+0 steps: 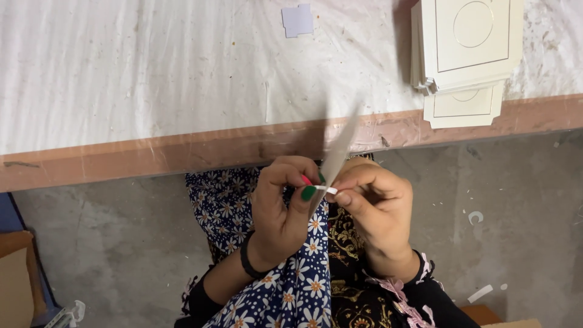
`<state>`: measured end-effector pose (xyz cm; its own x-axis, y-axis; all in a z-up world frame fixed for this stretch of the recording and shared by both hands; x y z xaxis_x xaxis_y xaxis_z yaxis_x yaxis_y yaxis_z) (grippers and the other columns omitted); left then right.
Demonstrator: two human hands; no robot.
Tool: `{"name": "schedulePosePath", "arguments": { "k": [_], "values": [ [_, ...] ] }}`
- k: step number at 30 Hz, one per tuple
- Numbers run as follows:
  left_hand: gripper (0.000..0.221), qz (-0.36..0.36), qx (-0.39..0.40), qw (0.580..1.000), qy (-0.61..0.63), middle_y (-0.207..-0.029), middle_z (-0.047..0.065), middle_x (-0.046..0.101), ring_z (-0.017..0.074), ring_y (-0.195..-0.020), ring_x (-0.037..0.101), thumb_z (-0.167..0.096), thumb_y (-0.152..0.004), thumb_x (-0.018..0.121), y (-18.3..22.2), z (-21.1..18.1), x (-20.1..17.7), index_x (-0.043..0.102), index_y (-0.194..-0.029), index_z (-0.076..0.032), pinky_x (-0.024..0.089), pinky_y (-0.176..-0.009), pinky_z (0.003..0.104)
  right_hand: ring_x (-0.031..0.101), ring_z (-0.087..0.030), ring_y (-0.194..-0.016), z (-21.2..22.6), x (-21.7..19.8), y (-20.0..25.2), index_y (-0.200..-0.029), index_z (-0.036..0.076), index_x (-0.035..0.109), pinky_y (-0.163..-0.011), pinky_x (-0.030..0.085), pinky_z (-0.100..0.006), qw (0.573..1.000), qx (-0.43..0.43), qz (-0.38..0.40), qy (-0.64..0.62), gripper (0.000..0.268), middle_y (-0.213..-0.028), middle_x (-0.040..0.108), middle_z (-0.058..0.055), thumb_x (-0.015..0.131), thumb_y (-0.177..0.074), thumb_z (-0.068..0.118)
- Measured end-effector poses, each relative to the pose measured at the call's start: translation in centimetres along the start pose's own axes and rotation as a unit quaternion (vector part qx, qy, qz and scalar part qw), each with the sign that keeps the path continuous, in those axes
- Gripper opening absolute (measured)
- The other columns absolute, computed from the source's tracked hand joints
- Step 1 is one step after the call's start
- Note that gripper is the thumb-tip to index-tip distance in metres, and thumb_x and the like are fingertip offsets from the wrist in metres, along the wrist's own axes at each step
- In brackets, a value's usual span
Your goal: Assembling small paper or cardboard boxes or tags by hand.
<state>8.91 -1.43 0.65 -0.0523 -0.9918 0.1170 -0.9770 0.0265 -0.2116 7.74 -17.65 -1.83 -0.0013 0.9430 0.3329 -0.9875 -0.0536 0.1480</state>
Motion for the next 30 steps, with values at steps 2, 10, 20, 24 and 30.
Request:
{"name": "schedulePosePath", "arguments": {
  "k": [2, 10, 20, 24, 30],
  "values": [
    [0.012, 0.006, -0.006, 1.0, 0.012, -0.108, 0.011, 0.066, 0.0101, -0.082, 0.064, -0.014, -0.11, 0.058, 0.0, 0.1, 0.0, 0.049, -0.113, -0.006, 0.054, -0.069, 0.023, 0.067, -0.017, -0.094, 0.3, 0.3, 0.0, -0.103, -0.006, 0.07, -0.087, 0.054, -0.029, 1.0, -0.007, 0.004, 0.004, 0.009, -0.106, 0.069, -0.014, 0.071, -0.094, -0.006],
    [0.012, 0.022, -0.001, 1.0, 0.017, -0.111, 0.012, 0.065, 0.0126, -0.088, 0.069, -0.013, -0.112, 0.056, -0.1, -0.1, 0.1, 0.048, -0.115, -0.004, 0.059, -0.072, 0.023, 0.064, -0.009, -0.085, 1.6, 1.8, -0.3, -0.116, -0.009, 0.068, -0.084, 0.053, -0.024, 0.995, -0.033, 0.058, -0.078, 0.022, -0.104, 0.069, -0.014, 0.063, -0.095, -0.004],
    [0.011, 0.027, 0.013, 1.0, -0.008, -0.11, 0.011, 0.067, 0.0134, -0.09, 0.068, -0.014, -0.111, 0.057, 0.2, -0.2, 0.4, 0.05, -0.112, -0.005, 0.057, -0.076, 0.024, 0.065, -0.013, -0.097, 0.3, 0.3, 0.6, -0.104, -0.006, 0.066, -0.087, 0.051, -0.025, 1.0, 0.001, 0.001, -0.001, 0.011, -0.11, 0.067, -0.012, 0.065, -0.094, -0.011],
    [0.013, 0.035, 0.007, 0.999, 0.018, -0.11, 0.011, 0.066, 0.0133, -0.094, 0.067, -0.016, -0.111, 0.059, 0.2, 0.0, 0.5, 0.052, -0.114, -0.006, 0.056, -0.083, 0.026, 0.063, -0.013, -0.104, 1.6, 1.1, 0.4, -0.103, -0.003, 0.064, -0.094, 0.051, -0.026, 1.0, -0.015, 0.0, 0.027, 0.012, -0.111, 0.065, -0.009, 0.064, -0.094, -0.011],
    [0.021, 0.069, -0.047, 0.994, 0.066, -0.118, 0.009, 0.061, 0.0102, -0.091, 0.059, -0.022, -0.108, 0.06, -0.1, 0.4, 1.3, 0.055, -0.119, -0.004, 0.051, -0.081, 0.023, 0.061, -0.013, -0.102, 2.3, 1.0, 0.7, -0.104, -0.002, 0.065, -0.093, 0.049, -0.026, 0.994, -0.049, -0.002, 0.101, 0.014, -0.111, 0.064, -0.008, 0.067, -0.093, -0.011]
  ]
}}
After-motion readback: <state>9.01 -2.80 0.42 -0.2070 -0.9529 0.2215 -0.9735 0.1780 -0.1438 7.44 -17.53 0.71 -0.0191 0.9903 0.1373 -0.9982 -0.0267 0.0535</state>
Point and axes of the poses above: each hand's wrist, its own y-axis away from the middle knuckle, its own x-axis out of the palm, z = x × y, the point moved 10 cm from there along -y, towards the middle knuckle
